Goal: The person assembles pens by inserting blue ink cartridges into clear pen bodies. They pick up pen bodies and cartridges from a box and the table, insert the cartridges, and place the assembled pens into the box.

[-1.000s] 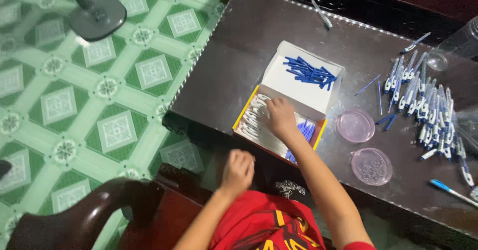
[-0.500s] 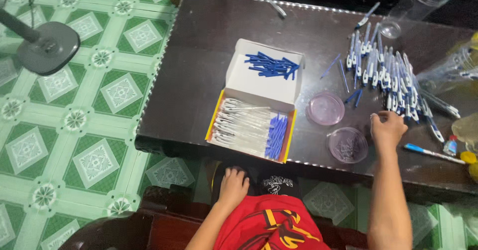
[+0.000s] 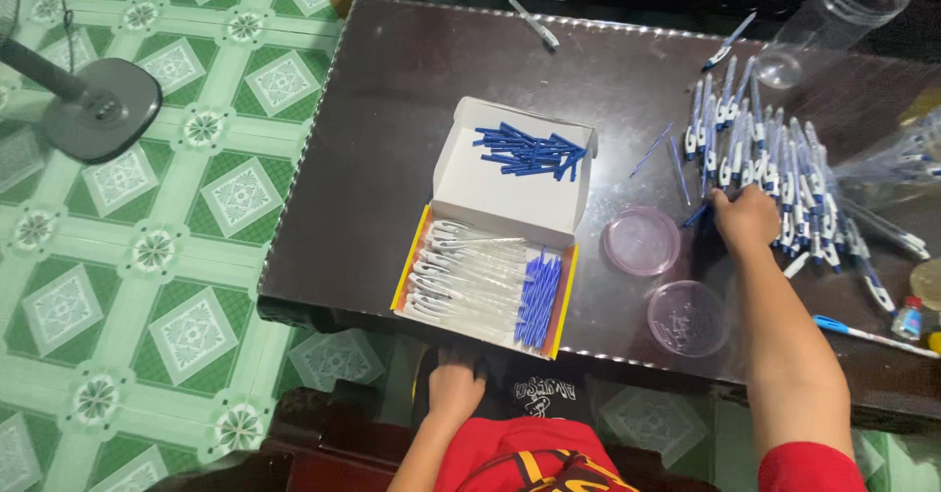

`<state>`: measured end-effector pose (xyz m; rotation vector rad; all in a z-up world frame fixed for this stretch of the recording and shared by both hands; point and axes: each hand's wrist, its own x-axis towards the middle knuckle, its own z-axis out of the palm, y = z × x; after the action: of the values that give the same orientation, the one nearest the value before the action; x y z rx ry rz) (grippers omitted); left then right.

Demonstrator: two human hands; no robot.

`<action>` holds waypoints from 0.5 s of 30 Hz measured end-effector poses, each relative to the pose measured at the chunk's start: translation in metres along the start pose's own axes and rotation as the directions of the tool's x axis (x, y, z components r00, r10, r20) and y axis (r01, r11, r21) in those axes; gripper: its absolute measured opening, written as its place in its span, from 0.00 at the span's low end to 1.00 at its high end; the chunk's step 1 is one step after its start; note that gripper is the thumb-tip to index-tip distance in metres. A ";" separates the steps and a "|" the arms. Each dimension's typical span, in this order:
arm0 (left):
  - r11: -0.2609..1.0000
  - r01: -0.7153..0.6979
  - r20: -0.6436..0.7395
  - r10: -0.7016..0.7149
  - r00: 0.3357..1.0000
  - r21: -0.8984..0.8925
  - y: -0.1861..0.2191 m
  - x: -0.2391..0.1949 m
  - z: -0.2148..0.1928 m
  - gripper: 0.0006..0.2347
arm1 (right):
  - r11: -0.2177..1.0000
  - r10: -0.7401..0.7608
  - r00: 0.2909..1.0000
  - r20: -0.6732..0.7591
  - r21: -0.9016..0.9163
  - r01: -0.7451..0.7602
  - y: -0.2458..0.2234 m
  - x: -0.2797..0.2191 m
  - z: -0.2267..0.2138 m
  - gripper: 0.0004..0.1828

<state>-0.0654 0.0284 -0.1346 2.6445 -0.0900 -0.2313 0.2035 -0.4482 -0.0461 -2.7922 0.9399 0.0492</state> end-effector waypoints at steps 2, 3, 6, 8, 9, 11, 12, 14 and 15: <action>0.999 0.034 0.021 -0.034 0.999 -0.014 0.001 -0.001 -0.005 0.10 | 1.000 0.002 1.000 -0.021 -0.003 -0.002 -0.003 0.007 0.011 0.29; 0.998 0.061 0.035 -0.060 0.998 -0.035 0.002 0.001 -0.007 0.11 | 1.000 0.004 0.998 -0.056 -0.006 -0.004 -0.006 0.013 0.014 0.26; 0.997 0.076 0.040 -0.076 0.996 -0.012 0.001 0.003 -0.006 0.12 | 0.999 0.049 0.997 -0.051 0.017 -0.049 -0.006 0.015 0.013 0.21; 0.996 0.089 0.050 -0.087 0.995 -0.032 0.003 0.002 -0.009 0.12 | 0.998 0.035 0.999 -0.025 0.061 -0.033 0.001 0.016 0.014 0.22; 0.993 0.100 0.061 -0.096 0.993 -0.062 0.005 0.002 -0.010 0.12 | 0.995 0.018 1.000 -0.007 0.098 -0.017 0.006 0.016 0.012 0.22; 0.994 -0.068 -0.055 0.064 0.996 -0.089 0.008 -0.009 -0.011 0.07 | 0.989 -0.046 0.991 -0.125 0.137 0.063 0.035 0.007 0.016 0.22; 0.968 -0.229 -0.176 0.209 0.962 -0.105 0.011 -0.015 -0.011 0.05 | 0.975 -0.115 0.963 -0.244 0.158 0.156 0.049 0.002 0.016 0.22; 0.913 -0.346 -0.217 0.300 0.929 -0.217 0.037 -0.032 -0.038 0.05 | 0.944 -0.186 0.922 -0.340 0.199 0.263 0.087 -0.054 0.011 0.17; 0.833 -0.450 -0.274 0.372 0.887 -0.322 0.053 -0.039 -0.050 0.04 | 0.898 -0.258 0.862 -0.437 0.221 0.381 0.107 -0.081 0.006 0.14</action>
<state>-0.0963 0.0090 -0.0603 2.1780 -0.4964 0.1547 0.0750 -0.4824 -0.0629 -2.6661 0.4725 -0.6794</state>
